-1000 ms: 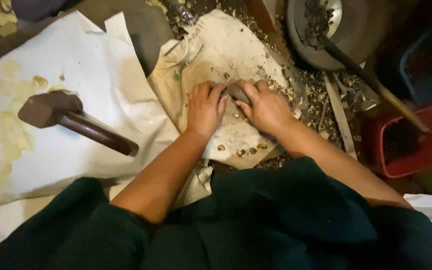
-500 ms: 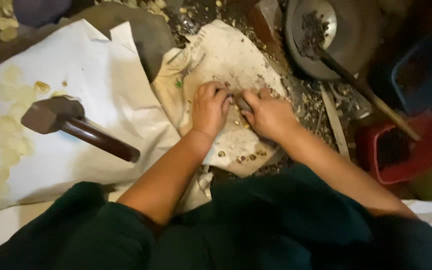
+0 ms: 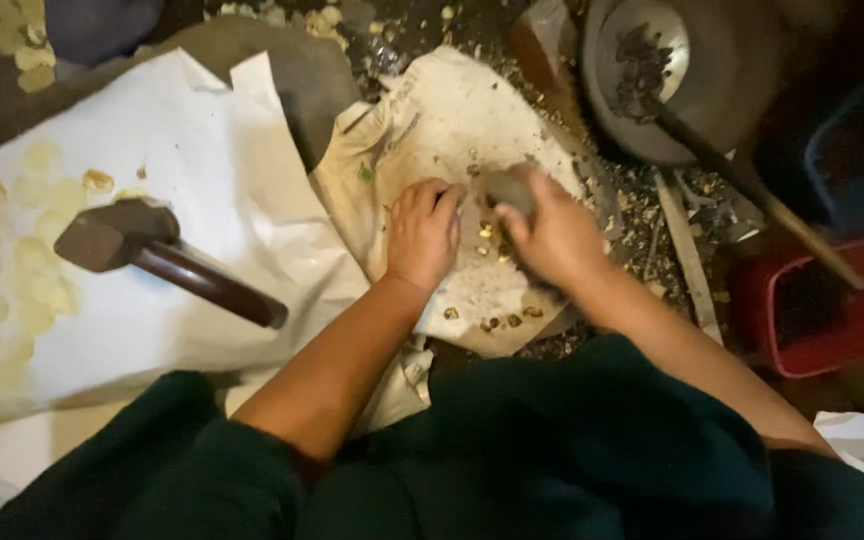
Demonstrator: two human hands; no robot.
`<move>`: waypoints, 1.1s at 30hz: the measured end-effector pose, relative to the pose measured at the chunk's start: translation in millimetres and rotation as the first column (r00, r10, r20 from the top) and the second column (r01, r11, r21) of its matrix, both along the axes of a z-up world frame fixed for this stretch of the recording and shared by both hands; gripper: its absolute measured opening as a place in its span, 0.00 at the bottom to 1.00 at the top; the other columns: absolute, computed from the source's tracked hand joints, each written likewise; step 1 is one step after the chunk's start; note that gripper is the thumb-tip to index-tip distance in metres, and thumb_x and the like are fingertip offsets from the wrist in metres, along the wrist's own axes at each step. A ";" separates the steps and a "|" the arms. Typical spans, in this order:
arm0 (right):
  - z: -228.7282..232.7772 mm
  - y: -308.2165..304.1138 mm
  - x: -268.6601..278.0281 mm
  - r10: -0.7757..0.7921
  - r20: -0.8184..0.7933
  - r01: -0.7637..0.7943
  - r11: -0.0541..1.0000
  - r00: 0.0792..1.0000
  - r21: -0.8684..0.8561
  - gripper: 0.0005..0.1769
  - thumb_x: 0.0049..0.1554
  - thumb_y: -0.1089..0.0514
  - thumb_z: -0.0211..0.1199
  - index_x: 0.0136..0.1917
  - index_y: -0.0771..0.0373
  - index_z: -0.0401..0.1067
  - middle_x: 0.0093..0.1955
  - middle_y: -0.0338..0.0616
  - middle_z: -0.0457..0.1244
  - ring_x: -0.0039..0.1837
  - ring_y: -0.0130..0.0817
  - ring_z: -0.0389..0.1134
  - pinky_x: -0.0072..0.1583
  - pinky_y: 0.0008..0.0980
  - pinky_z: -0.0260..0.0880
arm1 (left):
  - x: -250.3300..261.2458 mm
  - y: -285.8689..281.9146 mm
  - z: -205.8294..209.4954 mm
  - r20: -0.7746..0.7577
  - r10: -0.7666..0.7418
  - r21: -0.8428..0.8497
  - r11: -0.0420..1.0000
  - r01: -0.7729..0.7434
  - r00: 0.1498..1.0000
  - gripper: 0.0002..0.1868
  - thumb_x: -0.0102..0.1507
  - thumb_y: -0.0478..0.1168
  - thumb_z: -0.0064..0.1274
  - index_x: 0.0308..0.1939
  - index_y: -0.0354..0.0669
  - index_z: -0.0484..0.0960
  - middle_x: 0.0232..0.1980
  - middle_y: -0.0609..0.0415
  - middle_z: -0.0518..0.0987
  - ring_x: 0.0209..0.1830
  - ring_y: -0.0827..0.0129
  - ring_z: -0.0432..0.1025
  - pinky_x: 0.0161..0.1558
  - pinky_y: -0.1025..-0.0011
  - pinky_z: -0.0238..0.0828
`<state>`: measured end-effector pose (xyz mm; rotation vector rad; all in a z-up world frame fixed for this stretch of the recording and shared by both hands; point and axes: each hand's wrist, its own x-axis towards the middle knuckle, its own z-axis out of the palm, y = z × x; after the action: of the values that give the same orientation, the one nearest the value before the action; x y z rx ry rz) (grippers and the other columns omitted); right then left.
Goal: Manually cracking nuts with a stone and flattening them with a mallet.
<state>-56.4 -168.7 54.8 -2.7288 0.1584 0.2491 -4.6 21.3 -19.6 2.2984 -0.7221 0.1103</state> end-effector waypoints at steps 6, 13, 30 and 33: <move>-4.4 -7.7 5.3 -0.206 -0.185 0.228 0.968 0.961 0.105 0.32 0.63 0.44 0.63 0.73 0.59 0.57 0.48 0.67 0.68 0.50 0.65 0.71 0.51 0.54 0.71 | -3.3 2.3 11.8 -0.001 -0.036 -0.111 0.993 0.036 0.999 0.16 0.60 0.35 0.60 0.53 0.45 0.82 0.51 0.52 0.77 0.58 0.54 0.70 0.59 0.57 0.65; 22.3 4.0 0.6 0.132 -0.027 -0.135 0.972 0.991 -0.191 0.29 0.60 0.44 0.63 0.71 0.50 0.60 0.55 0.63 0.68 0.47 0.61 0.72 0.46 0.52 0.73 | 4.7 -0.7 -5.1 0.029 -0.021 -0.117 0.993 0.024 0.999 0.15 0.57 0.34 0.63 0.48 0.43 0.82 0.53 0.49 0.75 0.58 0.51 0.68 0.61 0.56 0.65; -8.8 -4.5 -10.2 -0.147 -0.024 0.149 0.978 0.989 0.145 0.30 0.64 0.47 0.62 0.73 0.58 0.56 0.53 0.70 0.68 0.50 0.70 0.70 0.50 0.60 0.69 | -6.3 13.8 5.7 0.002 -0.064 -0.137 0.989 0.064 0.998 0.15 0.61 0.32 0.60 0.52 0.44 0.82 0.52 0.51 0.76 0.57 0.52 0.69 0.59 0.57 0.65; -31.8 -17.7 -9.9 -0.188 -0.014 0.186 0.953 0.982 0.238 0.29 0.63 0.46 0.64 0.68 0.60 0.58 0.53 0.72 0.68 0.52 0.69 0.70 0.51 0.58 0.71 | 2.0 8.7 4.7 -0.018 -0.060 -0.216 0.975 0.055 0.998 0.13 0.60 0.30 0.59 0.48 0.42 0.80 0.52 0.49 0.76 0.58 0.51 0.69 0.61 0.58 0.66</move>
<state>-66.3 -186.3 23.0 -2.4553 0.3594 0.1888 -2.6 30.1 -14.9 2.0675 -0.7269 0.1277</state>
